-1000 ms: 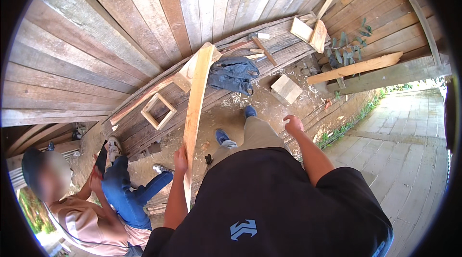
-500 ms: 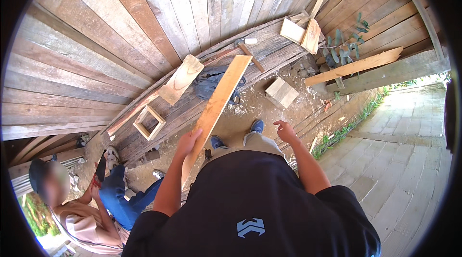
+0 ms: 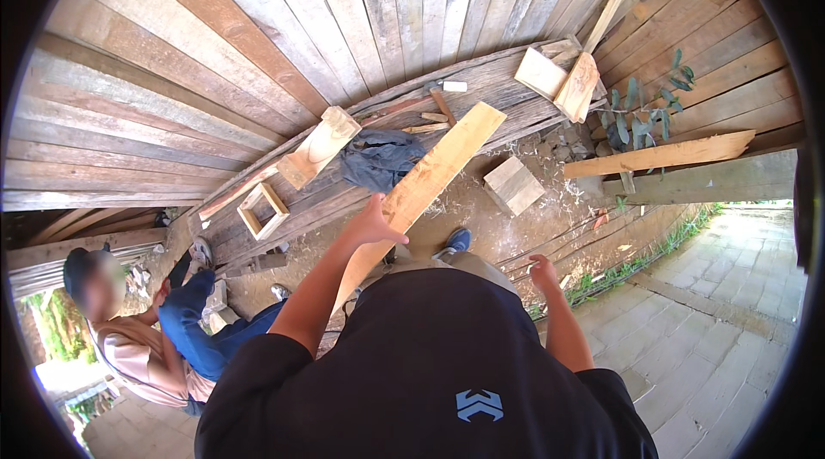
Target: The person picks up and arranges various wooden planks and a small wooden frame on a wooden platform. They retrieve a chisel from a bag and use it to adjust the joints of the wooden frame. The person continues to handle and inspect the wooden pieces.
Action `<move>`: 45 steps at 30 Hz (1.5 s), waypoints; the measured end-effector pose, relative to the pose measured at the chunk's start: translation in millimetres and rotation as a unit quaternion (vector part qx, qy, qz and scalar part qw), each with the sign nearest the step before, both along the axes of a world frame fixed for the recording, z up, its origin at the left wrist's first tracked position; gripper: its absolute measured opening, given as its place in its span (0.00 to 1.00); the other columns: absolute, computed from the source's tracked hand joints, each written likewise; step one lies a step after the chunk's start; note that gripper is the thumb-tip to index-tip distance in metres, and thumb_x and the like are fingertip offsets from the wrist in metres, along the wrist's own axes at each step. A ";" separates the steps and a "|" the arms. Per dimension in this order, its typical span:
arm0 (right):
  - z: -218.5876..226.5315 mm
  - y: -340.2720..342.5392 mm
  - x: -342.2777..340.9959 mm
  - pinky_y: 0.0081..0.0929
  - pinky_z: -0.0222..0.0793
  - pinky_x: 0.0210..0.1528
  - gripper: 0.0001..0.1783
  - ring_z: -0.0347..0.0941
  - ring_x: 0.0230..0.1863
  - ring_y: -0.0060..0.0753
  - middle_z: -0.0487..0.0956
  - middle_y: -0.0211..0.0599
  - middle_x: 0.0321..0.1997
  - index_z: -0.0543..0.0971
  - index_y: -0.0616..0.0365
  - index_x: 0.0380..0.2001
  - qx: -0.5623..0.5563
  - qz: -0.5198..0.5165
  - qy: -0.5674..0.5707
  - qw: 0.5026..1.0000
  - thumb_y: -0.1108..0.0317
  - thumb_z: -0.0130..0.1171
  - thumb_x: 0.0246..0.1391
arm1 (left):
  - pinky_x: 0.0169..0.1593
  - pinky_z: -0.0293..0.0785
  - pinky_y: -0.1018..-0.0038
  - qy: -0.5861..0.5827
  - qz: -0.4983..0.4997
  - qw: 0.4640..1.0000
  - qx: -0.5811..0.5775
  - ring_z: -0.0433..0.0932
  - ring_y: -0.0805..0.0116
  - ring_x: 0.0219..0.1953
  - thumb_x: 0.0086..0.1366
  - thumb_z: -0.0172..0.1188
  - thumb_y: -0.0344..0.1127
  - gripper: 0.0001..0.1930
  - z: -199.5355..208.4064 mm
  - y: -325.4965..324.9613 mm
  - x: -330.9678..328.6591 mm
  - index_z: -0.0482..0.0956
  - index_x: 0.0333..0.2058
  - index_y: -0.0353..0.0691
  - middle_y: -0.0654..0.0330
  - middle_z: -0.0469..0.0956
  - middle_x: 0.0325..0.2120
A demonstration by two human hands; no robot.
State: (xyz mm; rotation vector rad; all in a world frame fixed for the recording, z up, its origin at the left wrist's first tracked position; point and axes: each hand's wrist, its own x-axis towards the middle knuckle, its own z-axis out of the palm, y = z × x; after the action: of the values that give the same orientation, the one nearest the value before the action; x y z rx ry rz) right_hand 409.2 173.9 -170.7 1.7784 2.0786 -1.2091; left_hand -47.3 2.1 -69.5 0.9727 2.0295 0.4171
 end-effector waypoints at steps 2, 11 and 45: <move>-0.8 12.8 18.0 0.39 0.71 0.43 0.19 0.77 0.40 0.50 0.80 0.46 0.35 0.79 0.48 0.45 0.012 -0.013 -0.016 1.000 0.71 0.54 0.48 | 0.57 0.66 0.60 0.047 0.007 0.999 -0.028 0.66 0.51 0.58 0.32 0.76 0.54 0.59 4.0 26.4 8.4 0.53 0.60 0.34 0.44 0.62 0.57; 3.7 42.8 71.5 0.38 0.72 0.43 0.20 0.77 0.39 0.49 0.80 0.48 0.36 0.78 0.51 0.46 0.013 -0.061 -0.032 0.998 0.70 0.52 0.47 | 0.58 0.61 0.56 0.149 0.012 0.988 -0.046 0.59 0.50 0.60 0.35 0.73 0.50 0.53 -35.1 136.0 -7.7 0.55 0.58 0.38 0.50 0.60 0.53; -75.4 339.2 -174.7 0.38 0.70 0.48 0.20 0.74 0.45 0.45 0.77 0.46 0.42 0.76 0.51 0.48 -0.038 -0.056 0.007 0.998 0.65 0.59 0.48 | 0.57 0.64 0.59 0.182 0.183 0.960 0.104 0.65 0.48 0.55 0.51 0.62 0.30 0.32 -131.4 207.0 -37.2 0.64 0.56 0.38 0.46 0.65 0.52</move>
State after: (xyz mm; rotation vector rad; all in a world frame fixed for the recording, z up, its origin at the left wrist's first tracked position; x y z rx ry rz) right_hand 234.5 513.1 -246.1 1.8791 1.9367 -1.3136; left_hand -84.4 209.1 -200.9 0.8400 2.5554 0.7036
